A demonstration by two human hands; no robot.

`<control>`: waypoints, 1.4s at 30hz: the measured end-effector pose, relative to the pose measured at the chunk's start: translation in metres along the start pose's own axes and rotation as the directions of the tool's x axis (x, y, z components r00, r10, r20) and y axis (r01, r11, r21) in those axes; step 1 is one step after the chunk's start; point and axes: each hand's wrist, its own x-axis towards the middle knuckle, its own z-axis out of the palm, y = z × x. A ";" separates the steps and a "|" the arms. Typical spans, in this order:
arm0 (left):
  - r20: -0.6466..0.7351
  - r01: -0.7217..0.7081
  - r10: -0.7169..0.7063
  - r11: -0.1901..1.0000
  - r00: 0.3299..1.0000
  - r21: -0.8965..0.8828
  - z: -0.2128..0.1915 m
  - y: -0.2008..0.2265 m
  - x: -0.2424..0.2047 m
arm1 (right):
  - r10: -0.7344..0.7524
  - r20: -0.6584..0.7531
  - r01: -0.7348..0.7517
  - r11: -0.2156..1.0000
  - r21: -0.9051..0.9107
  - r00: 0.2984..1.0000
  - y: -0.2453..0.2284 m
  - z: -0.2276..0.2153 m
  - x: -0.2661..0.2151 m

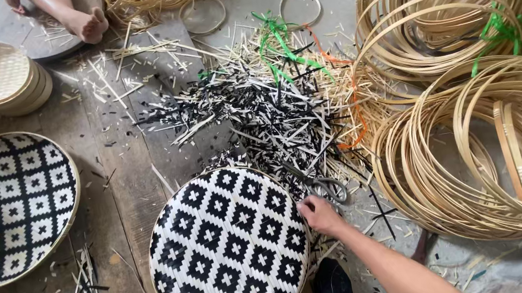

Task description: The person attaches a bamboo rim to a woven black-and-white patterned basket base, presses it into place, and trims excess material using shears. The person repeats this process for a second basket, flipping each finished unit and stacking them.

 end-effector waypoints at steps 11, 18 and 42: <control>0.478 0.619 -0.438 0.710 0.762 -0.336 0.075 -0.018 0.056 | 0.599 0.149 -0.566 0.603 0.562 0.787 -0.019 0.043 0.024; 0.521 0.714 -0.502 0.357 0.690 -0.602 0.060 0.006 0.038 | 0.531 -0.019 -0.459 0.749 0.478 0.847 -0.033 0.050 0.027; 0.789 0.789 0.043 0.033 0.613 -0.614 0.050 -0.094 -0.010 | 0.199 0.440 -0.477 0.216 0.852 0.876 -0.111 -0.055 -0.096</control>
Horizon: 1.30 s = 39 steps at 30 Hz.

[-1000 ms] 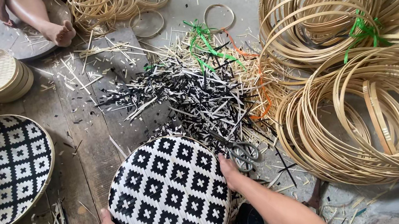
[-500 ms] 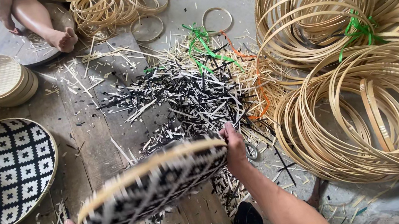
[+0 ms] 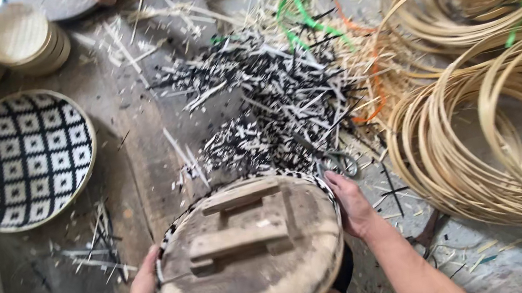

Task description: The person attaches a bamboo rim to a woven black-and-white patterned basket base, presses it into place, and trims excess material using shears. The person repeats this process for a second basket, flipping each finished unit and stacking them.

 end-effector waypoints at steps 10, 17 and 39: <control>-0.138 -0.268 0.395 0.803 0.908 0.532 0.013 -0.026 0.041 | -0.354 -0.236 0.262 0.900 -0.348 0.905 0.081 -0.069 0.074; -0.158 0.004 0.790 0.194 0.592 0.981 0.114 -0.047 -0.031 | -0.667 0.429 0.400 -0.208 -0.893 0.609 0.070 0.002 0.073; 0.079 -0.186 0.790 0.045 0.608 0.982 0.186 -0.059 -0.082 | -0.199 0.717 0.501 -0.592 -0.631 0.668 0.053 0.097 0.030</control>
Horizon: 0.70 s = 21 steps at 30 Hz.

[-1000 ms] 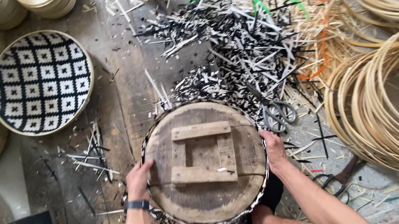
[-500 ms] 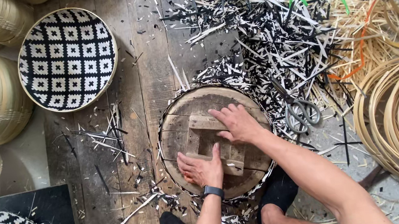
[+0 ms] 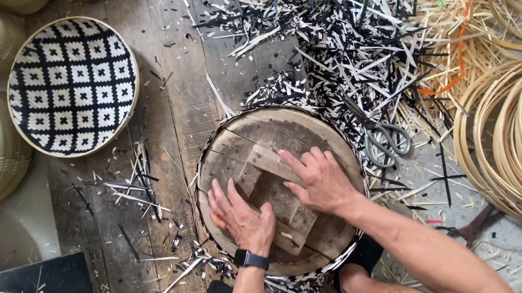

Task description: The person attaches a bamboo rim to a woven black-and-white patterned basket base, presses it into place, and trims excess material using shears. The person repeats this process for a second basket, flipping each finished unit and stacking them.

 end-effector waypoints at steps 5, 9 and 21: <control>-0.047 0.138 -0.137 0.990 0.990 0.016 0.042 -0.008 0.001 | 0.090 0.005 -0.090 0.993 0.079 0.996 0.009 0.038 -0.003; 0.034 0.327 -0.326 0.941 0.945 -0.084 0.058 -0.006 -0.023 | 0.169 -0.227 -0.062 0.908 0.414 0.959 0.071 0.050 -0.020; 0.137 -0.163 0.153 0.984 0.979 0.066 0.038 -0.053 0.024 | 0.790 0.059 -0.790 0.612 -0.018 0.611 0.253 0.108 -0.103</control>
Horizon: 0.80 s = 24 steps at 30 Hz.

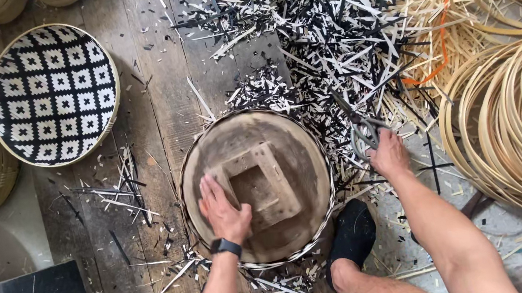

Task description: The person attaches a bamboo rim to a woven black-and-white patterned basket base, presses it into place, and trims excess material using shears. The person repeats this process for a second basket, flipping each finished unit and stacking them.

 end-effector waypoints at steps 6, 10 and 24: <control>-0.027 -0.080 0.081 0.996 0.996 0.034 -0.006 0.005 0.024 | 0.065 0.304 -0.112 0.984 0.140 0.951 0.008 0.000 0.006; -0.076 -0.065 0.068 0.997 0.995 0.050 -0.001 0.008 0.021 | -0.080 0.260 0.020 0.974 0.225 0.962 0.010 -0.020 -0.067; -0.091 -0.051 0.056 0.997 0.994 0.054 -0.005 0.010 0.022 | -0.086 0.098 0.096 0.991 -0.098 0.991 -0.068 -0.039 -0.121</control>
